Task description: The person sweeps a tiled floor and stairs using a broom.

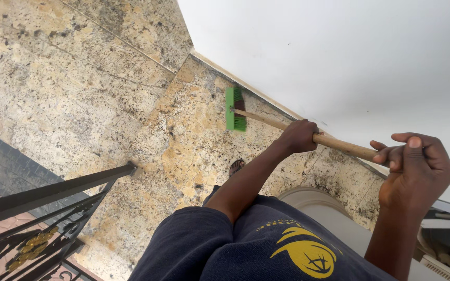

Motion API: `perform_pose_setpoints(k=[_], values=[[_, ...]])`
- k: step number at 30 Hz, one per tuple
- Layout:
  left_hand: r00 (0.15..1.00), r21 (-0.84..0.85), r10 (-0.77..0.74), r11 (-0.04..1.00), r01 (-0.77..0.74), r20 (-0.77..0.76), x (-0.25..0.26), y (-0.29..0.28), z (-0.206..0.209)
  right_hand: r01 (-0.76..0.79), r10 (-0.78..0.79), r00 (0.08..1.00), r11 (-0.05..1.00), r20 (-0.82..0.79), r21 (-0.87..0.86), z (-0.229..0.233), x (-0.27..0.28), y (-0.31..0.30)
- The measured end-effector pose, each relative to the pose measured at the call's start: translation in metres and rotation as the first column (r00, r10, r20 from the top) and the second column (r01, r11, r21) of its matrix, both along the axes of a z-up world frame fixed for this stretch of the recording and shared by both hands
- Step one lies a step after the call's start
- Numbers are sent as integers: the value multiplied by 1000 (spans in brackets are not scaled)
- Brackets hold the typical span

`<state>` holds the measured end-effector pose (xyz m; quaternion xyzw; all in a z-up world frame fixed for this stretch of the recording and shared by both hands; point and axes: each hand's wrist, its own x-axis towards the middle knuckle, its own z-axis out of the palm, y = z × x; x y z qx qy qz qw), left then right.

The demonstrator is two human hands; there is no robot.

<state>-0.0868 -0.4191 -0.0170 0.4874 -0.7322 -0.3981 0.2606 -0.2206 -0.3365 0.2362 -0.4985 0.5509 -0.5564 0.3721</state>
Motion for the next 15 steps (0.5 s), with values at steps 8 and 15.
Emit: perform_pose_setpoints(k=[8, 15], values=[[962, 8, 264, 964, -265, 72, 70, -6, -38, -220, 198, 957, 972, 210, 87, -35, 36, -61], [945, -8, 297, 954, -299, 134, 77, -45, 1, -462, 453, 870, 887, 196, -1, -5, 14, -103]])
